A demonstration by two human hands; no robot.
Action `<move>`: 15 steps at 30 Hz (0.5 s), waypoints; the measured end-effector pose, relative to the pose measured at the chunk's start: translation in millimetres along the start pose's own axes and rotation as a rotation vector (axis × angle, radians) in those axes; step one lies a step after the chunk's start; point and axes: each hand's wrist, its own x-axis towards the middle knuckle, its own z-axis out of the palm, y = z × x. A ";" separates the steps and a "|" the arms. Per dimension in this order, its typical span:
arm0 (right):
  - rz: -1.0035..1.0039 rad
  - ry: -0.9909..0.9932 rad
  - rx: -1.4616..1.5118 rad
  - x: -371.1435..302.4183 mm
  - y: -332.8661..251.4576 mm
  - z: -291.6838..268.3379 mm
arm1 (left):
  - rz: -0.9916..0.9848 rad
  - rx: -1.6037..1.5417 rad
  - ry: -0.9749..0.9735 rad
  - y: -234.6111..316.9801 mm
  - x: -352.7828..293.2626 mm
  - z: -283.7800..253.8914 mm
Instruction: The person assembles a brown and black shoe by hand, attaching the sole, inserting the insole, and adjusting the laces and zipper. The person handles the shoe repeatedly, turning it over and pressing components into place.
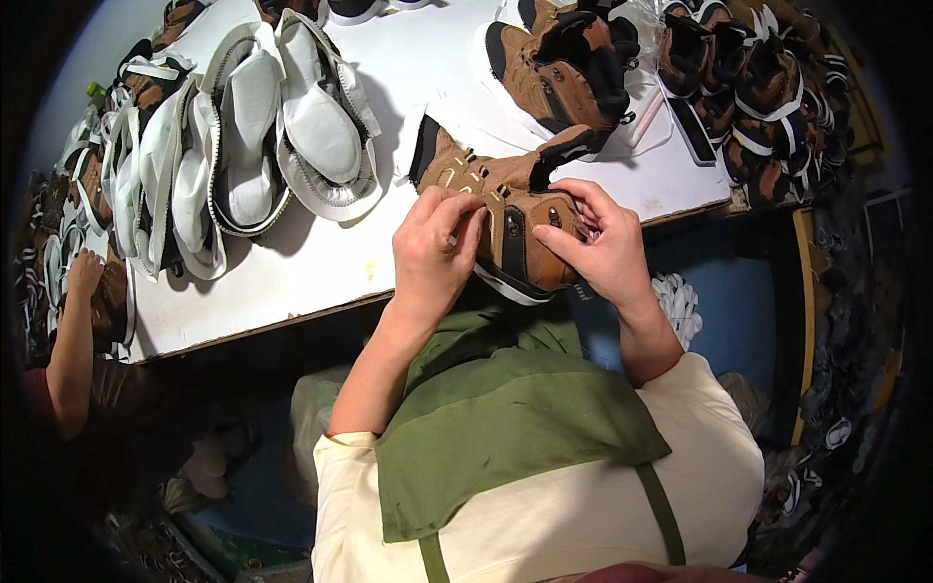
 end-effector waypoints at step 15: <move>-0.036 -0.003 -0.029 -0.8 2.9 -1.2 | -0.065 -0.047 -0.045 -1.1 -0.9 -8.9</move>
